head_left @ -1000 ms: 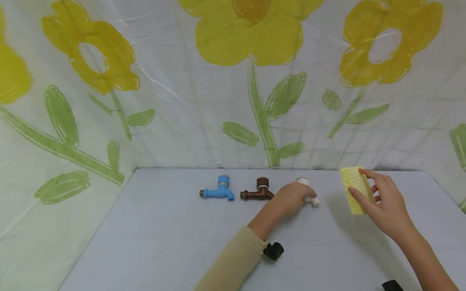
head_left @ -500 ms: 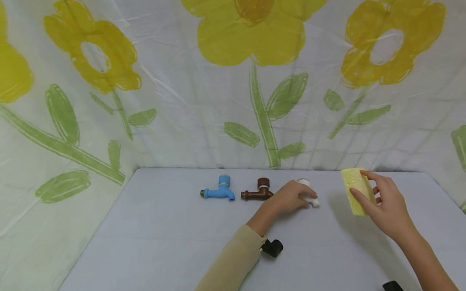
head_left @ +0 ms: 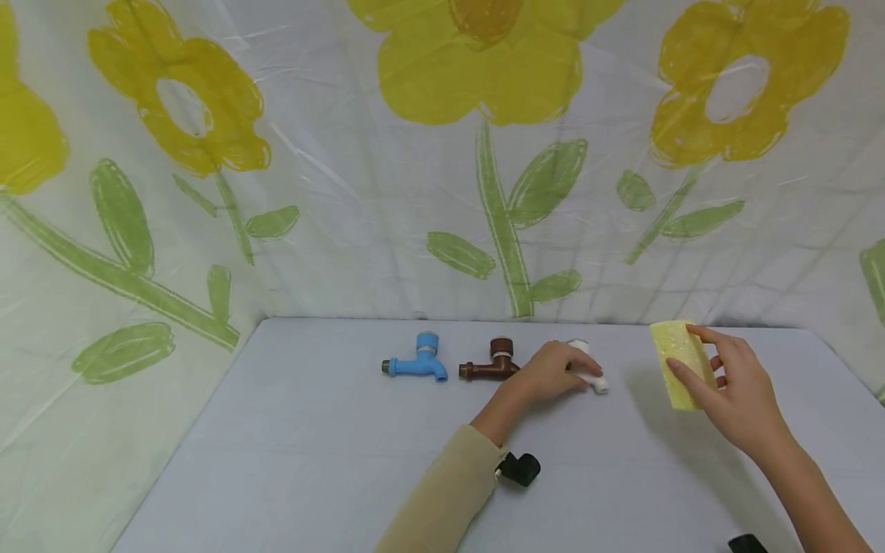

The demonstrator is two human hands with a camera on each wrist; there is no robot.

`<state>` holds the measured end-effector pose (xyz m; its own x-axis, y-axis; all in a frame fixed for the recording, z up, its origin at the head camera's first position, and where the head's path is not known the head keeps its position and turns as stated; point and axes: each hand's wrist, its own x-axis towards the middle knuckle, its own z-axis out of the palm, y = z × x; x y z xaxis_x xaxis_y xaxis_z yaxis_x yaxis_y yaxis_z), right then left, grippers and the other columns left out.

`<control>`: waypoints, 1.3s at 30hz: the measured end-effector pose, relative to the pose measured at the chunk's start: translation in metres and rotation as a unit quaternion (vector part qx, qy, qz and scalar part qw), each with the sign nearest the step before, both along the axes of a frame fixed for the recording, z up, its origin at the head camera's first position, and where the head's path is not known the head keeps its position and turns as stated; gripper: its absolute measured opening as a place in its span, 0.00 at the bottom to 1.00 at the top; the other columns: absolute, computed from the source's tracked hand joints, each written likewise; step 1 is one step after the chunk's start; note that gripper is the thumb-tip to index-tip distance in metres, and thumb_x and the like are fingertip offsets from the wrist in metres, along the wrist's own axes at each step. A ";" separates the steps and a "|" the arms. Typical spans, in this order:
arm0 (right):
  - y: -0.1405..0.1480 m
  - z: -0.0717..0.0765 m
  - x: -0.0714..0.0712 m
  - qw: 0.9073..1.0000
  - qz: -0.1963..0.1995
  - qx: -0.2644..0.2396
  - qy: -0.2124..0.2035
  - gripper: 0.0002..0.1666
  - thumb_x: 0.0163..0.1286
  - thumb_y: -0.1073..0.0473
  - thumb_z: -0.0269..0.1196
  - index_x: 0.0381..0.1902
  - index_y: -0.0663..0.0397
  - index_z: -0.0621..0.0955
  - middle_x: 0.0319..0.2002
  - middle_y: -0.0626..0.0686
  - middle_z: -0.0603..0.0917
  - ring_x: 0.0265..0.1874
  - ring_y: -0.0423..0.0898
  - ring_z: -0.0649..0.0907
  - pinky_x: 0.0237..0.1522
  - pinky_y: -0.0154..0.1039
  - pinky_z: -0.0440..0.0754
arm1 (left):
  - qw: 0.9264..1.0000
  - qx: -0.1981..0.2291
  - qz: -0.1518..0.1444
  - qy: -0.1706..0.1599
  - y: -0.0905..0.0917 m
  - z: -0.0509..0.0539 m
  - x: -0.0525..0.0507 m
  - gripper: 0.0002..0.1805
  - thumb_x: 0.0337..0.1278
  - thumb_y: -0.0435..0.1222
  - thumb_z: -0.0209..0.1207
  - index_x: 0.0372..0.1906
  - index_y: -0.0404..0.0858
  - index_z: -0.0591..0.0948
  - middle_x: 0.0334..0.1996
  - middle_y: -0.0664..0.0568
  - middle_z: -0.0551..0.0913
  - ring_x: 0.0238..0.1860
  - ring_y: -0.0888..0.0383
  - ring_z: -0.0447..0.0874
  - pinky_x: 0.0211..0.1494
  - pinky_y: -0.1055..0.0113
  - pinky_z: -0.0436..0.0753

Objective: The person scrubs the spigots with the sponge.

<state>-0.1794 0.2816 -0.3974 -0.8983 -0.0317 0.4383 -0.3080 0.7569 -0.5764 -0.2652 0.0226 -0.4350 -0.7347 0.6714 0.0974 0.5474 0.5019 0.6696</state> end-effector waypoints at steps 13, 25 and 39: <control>-0.003 0.004 0.000 1.000 -0.004 0.009 -0.007 0.35 0.73 0.55 0.68 0.70 0.70 0.74 0.58 0.71 0.76 0.36 0.29 0.65 0.29 0.24 0.67 | 0.990 0.096 0.049 -0.091 -0.022 0.011 0.005 0.14 0.64 0.36 0.73 0.54 0.42 0.91 0.51 0.53 0.91 0.38 0.73 0.79 0.38 0.79 0.77; -0.018 0.006 -0.004 1.000 0.012 0.009 -0.014 0.35 0.72 0.54 0.71 0.70 0.67 0.75 0.58 0.69 0.76 0.36 0.31 0.66 0.29 0.26 0.70 | 0.980 0.152 0.088 -0.098 -0.087 0.021 0.014 0.17 0.68 0.34 0.69 0.58 0.34 0.87 0.55 0.43 0.88 0.45 0.61 0.82 0.46 0.73 0.81; -0.057 0.011 -0.016 0.998 0.055 0.001 -0.018 0.36 0.72 0.54 0.71 0.71 0.65 0.74 0.60 0.68 0.76 0.39 0.48 0.70 0.30 0.33 0.74 | 0.972 0.182 0.126 -0.075 -0.140 0.010 0.021 0.16 0.67 0.32 0.69 0.57 0.31 0.87 0.56 0.39 0.88 0.57 0.40 0.84 0.59 0.58 0.85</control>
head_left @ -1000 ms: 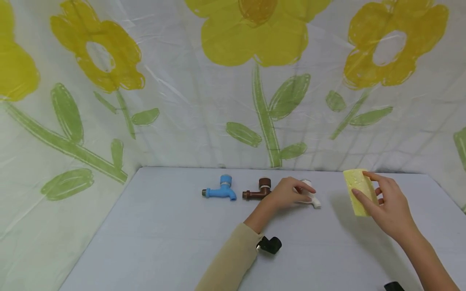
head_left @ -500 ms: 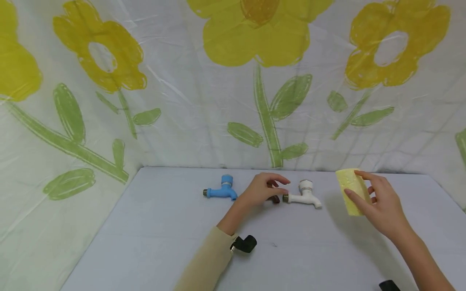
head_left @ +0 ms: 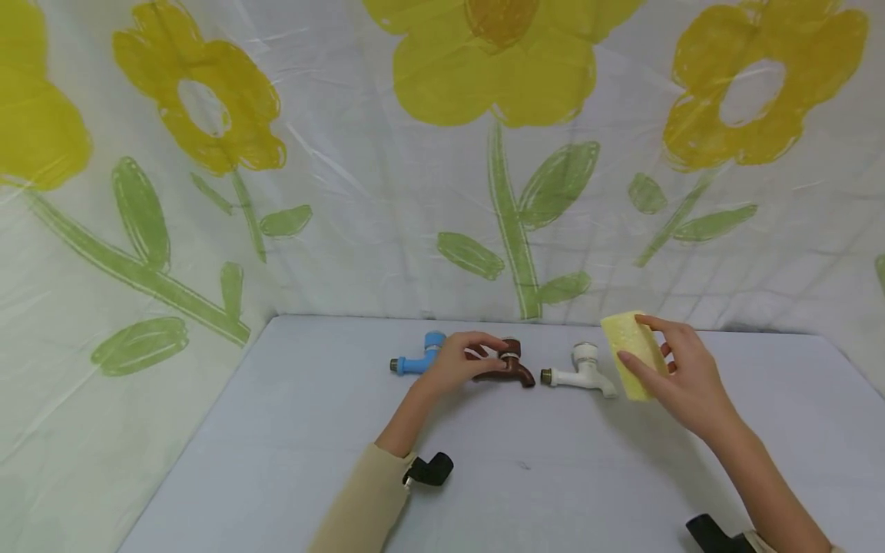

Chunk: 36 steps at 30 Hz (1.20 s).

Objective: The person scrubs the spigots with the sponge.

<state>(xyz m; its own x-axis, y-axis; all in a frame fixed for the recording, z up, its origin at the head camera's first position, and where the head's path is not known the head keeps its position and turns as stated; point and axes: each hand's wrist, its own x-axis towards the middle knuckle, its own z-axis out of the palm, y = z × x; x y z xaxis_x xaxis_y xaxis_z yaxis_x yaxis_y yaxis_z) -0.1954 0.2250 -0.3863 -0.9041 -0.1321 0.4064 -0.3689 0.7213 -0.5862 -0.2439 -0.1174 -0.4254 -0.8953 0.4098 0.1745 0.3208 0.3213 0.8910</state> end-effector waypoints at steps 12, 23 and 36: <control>-0.031 0.007 -0.010 1.000 0.024 -0.016 -0.007 0.36 0.72 0.53 0.71 0.72 0.62 0.74 0.63 0.67 0.76 0.39 0.51 0.73 0.32 0.36 0.75 | 0.999 -0.027 0.029 -0.009 -0.005 -0.011 0.003 0.15 0.66 0.32 0.70 0.55 0.32 0.88 0.54 0.40 0.89 0.52 0.46 0.88 0.55 0.64 0.87; -0.052 0.008 -0.019 0.998 0.046 -0.036 -0.006 0.35 0.73 0.55 0.70 0.72 0.62 0.74 0.63 0.67 0.76 0.39 0.50 0.74 0.32 0.36 0.76 | 0.998 -0.041 0.047 -0.013 0.009 -0.024 0.003 0.15 0.61 0.31 0.73 0.52 0.34 0.88 0.51 0.44 0.90 0.55 0.49 0.86 0.56 0.66 0.84; -0.047 0.002 -0.017 0.999 0.039 -0.031 -0.016 0.35 0.74 0.54 0.69 0.72 0.63 0.74 0.64 0.67 0.77 0.39 0.52 0.74 0.33 0.39 0.76 | 0.996 0.001 0.078 -0.031 0.014 -0.019 0.006 0.16 0.59 0.27 0.74 0.51 0.28 0.87 0.47 0.38 0.90 0.51 0.45 0.89 0.52 0.65 0.87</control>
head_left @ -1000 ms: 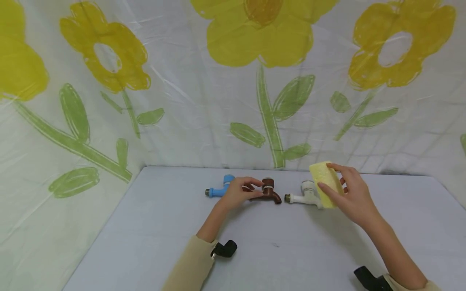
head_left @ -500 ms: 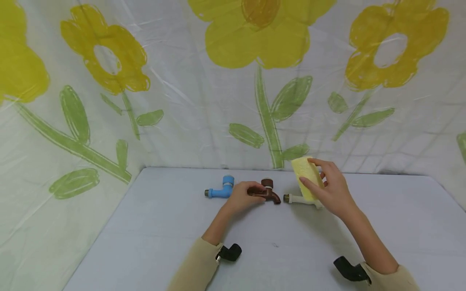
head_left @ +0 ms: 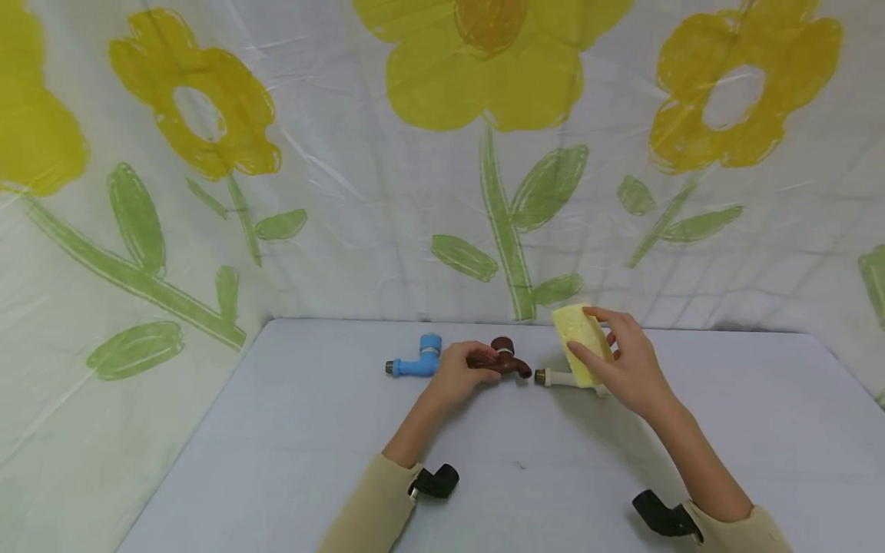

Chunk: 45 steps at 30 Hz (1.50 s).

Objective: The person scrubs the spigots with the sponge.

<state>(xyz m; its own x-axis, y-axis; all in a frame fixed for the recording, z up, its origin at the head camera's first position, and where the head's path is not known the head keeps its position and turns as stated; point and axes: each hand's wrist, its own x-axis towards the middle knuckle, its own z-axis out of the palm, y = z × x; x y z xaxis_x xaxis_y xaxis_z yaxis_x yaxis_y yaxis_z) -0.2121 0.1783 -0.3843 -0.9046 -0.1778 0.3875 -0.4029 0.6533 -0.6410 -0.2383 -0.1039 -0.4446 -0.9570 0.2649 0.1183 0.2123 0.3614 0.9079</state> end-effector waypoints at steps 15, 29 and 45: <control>-0.010 0.000 0.008 1.000 0.018 -0.004 -0.023 0.35 0.74 0.53 0.70 0.72 0.60 0.74 0.64 0.65 0.75 0.41 0.52 0.74 0.35 0.40 0.78 | 0.991 0.102 0.060 -0.056 -0.002 0.029 0.019 0.10 0.59 0.28 0.74 0.45 0.29 0.91 0.46 0.40 0.90 0.41 0.62 0.88 0.43 0.69 0.88; -0.022 0.005 0.011 0.999 0.033 -0.013 0.020 0.33 0.70 0.57 0.73 0.70 0.58 0.77 0.59 0.65 0.79 0.39 0.51 0.75 0.32 0.38 0.76 | 0.985 0.151 0.011 -0.078 -0.007 0.049 0.034 0.17 0.71 0.31 0.66 0.59 0.26 0.85 0.42 0.50 0.90 0.41 0.64 0.86 0.60 0.50 0.86; -0.034 0.009 0.011 0.999 0.044 -0.011 -0.006 0.35 0.71 0.53 0.73 0.71 0.56 0.76 0.60 0.63 0.78 0.40 0.52 0.76 0.33 0.40 0.78 | 0.981 0.173 -0.005 -0.084 -0.010 0.064 0.044 0.17 0.65 0.22 0.67 0.57 0.22 0.84 0.43 0.41 0.89 0.39 0.63 0.88 0.54 0.58 0.89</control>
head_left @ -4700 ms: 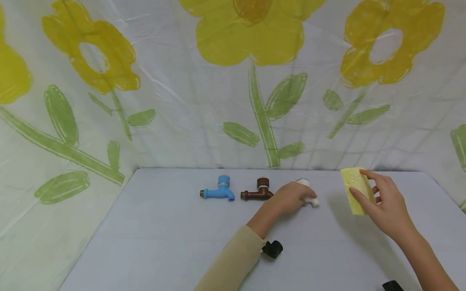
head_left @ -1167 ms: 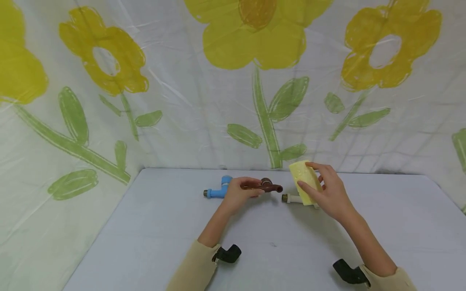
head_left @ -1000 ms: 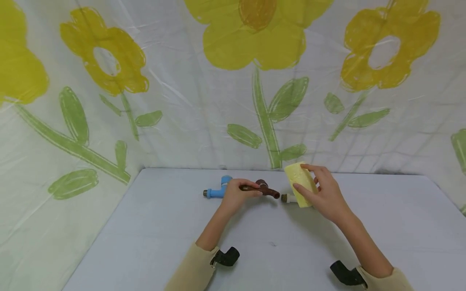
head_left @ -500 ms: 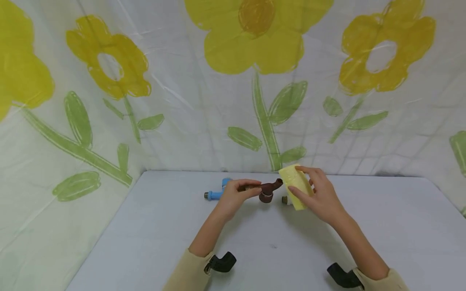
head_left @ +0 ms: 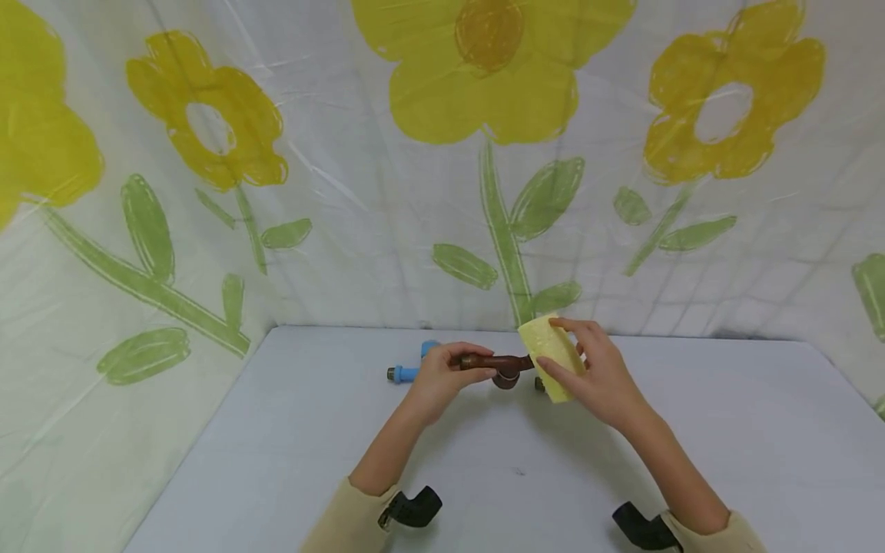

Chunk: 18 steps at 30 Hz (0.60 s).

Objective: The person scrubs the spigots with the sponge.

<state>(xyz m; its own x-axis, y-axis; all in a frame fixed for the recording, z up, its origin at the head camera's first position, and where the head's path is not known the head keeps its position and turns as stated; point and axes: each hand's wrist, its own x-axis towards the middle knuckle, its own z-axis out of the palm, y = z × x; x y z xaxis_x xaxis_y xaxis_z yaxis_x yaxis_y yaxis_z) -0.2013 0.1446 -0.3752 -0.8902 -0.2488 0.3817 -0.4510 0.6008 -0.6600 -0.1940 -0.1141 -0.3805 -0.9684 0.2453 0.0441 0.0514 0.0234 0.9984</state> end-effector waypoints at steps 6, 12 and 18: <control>-0.001 0.000 0.003 1.000 0.005 0.001 -0.006 0.34 0.71 0.53 0.72 0.71 0.56 0.76 0.60 0.63 0.78 0.42 0.53 0.77 0.35 0.41 0.79 | 0.999 0.044 -0.019 -0.022 -0.002 -0.001 0.000 0.18 0.67 0.21 0.64 0.59 0.20 0.81 0.42 0.47 0.88 0.41 0.61 0.91 0.58 0.56 0.89; 0.000 0.000 0.003 1.000 0.010 0.008 -0.002 0.35 0.71 0.53 0.72 0.71 0.57 0.76 0.62 0.64 0.77 0.44 0.55 0.78 0.39 0.45 0.80 | 0.991 0.116 -0.012 -0.059 0.000 -0.003 0.000 0.15 0.76 0.24 0.56 0.58 0.16 0.79 0.54 0.36 0.82 0.44 0.59 0.92 0.62 0.61 0.87; 0.001 0.000 0.006 1.000 0.019 0.021 -0.010 0.35 0.71 0.53 0.73 0.71 0.56 0.76 0.62 0.61 0.78 0.44 0.54 0.78 0.39 0.44 0.81 | 0.992 0.108 -0.002 -0.068 0.000 -0.006 -0.004 0.17 0.76 0.23 0.54 0.61 0.14 0.77 0.56 0.34 0.81 0.42 0.61 0.91 0.61 0.64 0.87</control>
<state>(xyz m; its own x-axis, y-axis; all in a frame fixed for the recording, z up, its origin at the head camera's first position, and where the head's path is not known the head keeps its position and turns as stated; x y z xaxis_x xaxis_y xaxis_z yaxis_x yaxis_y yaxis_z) -0.1950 0.1458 -0.3754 -0.8875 -0.2979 0.3516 -0.4602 0.6116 -0.6436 -0.1975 -0.1143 -0.3866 -0.9683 0.2474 -0.0342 -0.0834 -0.1911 0.9780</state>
